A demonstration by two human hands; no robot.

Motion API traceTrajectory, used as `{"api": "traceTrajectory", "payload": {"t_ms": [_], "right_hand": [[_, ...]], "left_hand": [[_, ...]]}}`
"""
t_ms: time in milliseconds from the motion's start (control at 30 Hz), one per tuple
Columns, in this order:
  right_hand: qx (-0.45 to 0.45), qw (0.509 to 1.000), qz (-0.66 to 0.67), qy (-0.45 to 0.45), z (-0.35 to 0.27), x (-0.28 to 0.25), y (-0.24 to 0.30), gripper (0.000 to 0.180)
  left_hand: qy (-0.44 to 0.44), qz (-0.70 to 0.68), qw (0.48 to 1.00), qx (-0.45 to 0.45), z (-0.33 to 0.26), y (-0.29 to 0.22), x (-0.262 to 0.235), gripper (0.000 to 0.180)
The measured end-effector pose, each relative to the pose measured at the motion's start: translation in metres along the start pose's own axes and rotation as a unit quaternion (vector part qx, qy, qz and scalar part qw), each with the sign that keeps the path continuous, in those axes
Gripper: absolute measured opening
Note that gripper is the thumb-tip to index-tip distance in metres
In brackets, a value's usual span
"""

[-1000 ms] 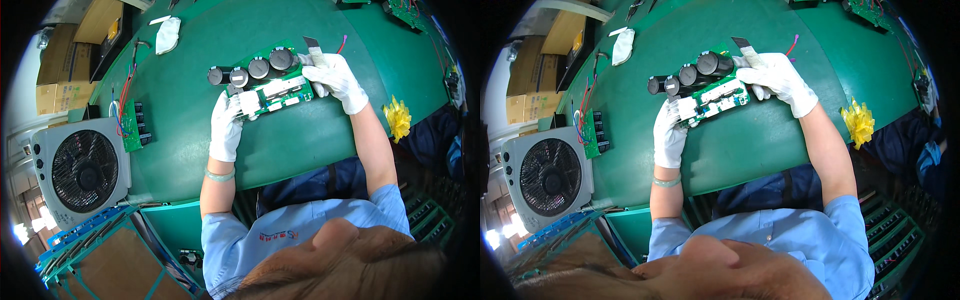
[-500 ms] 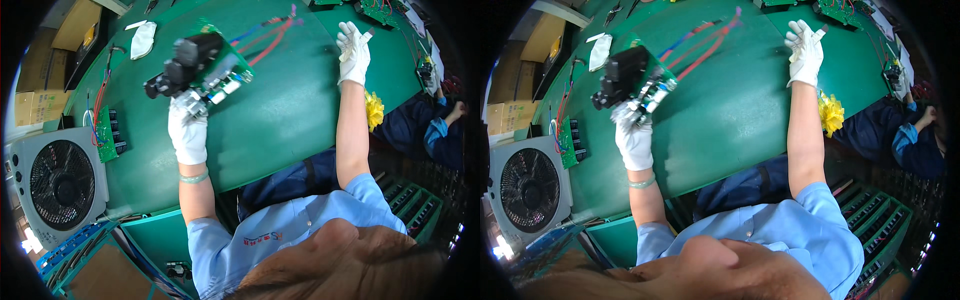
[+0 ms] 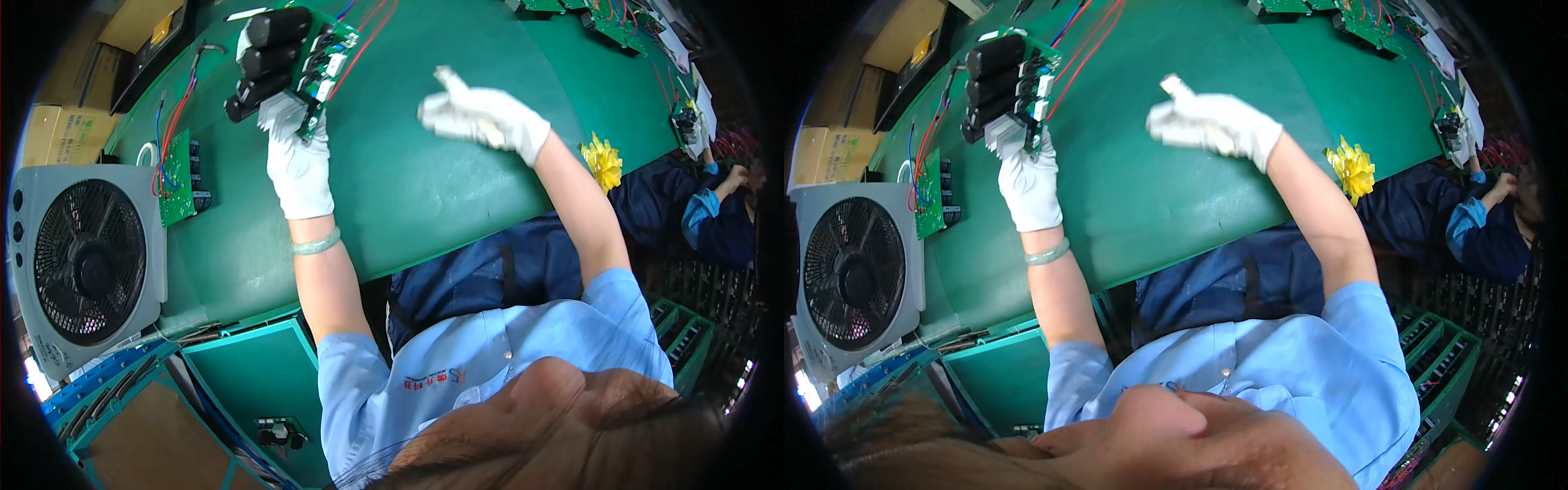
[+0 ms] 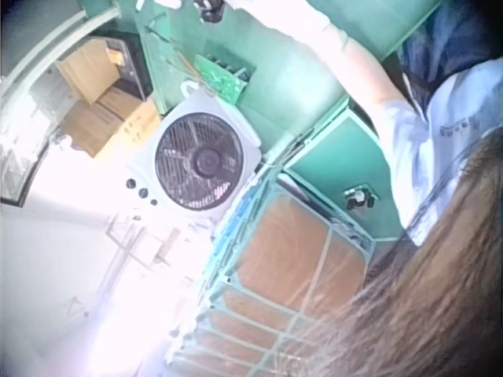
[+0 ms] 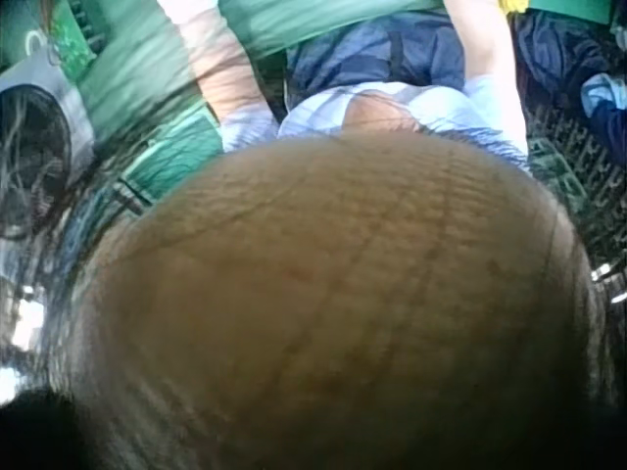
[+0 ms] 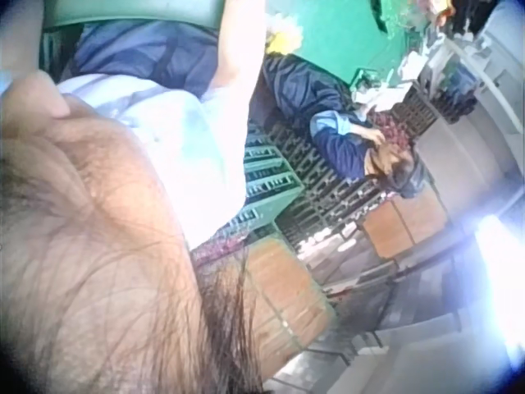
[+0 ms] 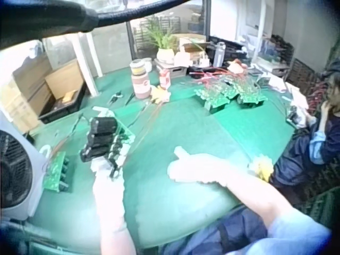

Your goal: The person handles a green circuit board with attached wires, flipping it over to inspect both sides. They then use a small metal tool to adjust components on the board, specifically focusing on the cylindrical capacitors and heat sink area. The person repeats this inspection and adjustment process on multiple boards throughout the clip.

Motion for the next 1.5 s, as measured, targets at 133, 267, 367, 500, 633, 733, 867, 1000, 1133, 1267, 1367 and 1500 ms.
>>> {"api": "traceTrajectory", "payload": {"t_ms": [133,267,367,500,633,733,867,1000,1133,1267,1367,1500], "right_hand": [[0.250,0.959,-0.096,0.094,-0.060,0.096,-0.111,0.050],[0.117,0.848,-0.352,0.379,-0.099,0.143,-0.108,0.042],[0.034,0.881,-0.401,0.249,-0.086,0.098,-0.034,0.044],[-0.296,0.871,-0.310,-0.242,-0.079,0.062,0.062,0.047],[-0.364,0.847,-0.283,-0.264,-0.045,0.040,0.082,0.040],[-0.194,0.837,-0.356,-0.368,-0.021,0.018,0.049,0.042],[-0.126,0.907,-0.278,-0.290,-0.016,0.007,0.027,0.024],[-0.174,0.939,-0.180,-0.237,-0.020,0.010,0.032,0.023],[-0.150,0.939,-0.163,-0.262,-0.017,0.019,0.034,0.028],[-0.120,0.941,-0.149,-0.280,-0.015,0.012,0.032,0.031],[-0.105,0.939,-0.147,-0.292,-0.017,0.011,0.032,0.033],[-0.172,0.944,-0.148,-0.240,-0.022,0.012,0.035,0.034]], "left_hand": [[-0.062,-0.424,0.891,-0.152,-0.005,-0.009,0.017,0.021],[0.009,-0.178,0.975,-0.133,-0.009,-0.002,0.017,0.024],[-0.019,-0.393,0.899,-0.195,-0.016,0.004,0.033,0.032],[-0.014,-0.408,0.878,-0.249,-0.020,0.001,0.048,0.026],[0.007,-0.398,0.868,-0.297,-0.026,0.012,0.061,0.030],[0.016,-0.396,0.863,-0.312,-0.028,0.018,0.068,0.034],[0.043,-0.357,0.877,-0.319,-0.029,0.017,0.076,0.038],[0.043,-0.360,0.862,-0.355,-0.030,0.022,0.085,0.039],[0.055,-0.342,0.861,-0.373,-0.030,0.023,0.083,0.039],[0.052,-0.340,0.860,-0.378,-0.029,0.023,0.081,0.038],[0.047,-0.340,0.863,-0.371,-0.029,0.024,0.083,0.039],[0.050,-0.304,0.876,-0.371,-0.030,0.023,0.080,0.037]]}}
Point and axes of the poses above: each hand's wrist, its own z-axis towards the middle knuckle, its own x-axis out of the palm, y = z × x, the point moved 6 cm from there along z, towards the middle knuckle, and after that the axes turned 11 degrees about y, right-handed, at the moved point
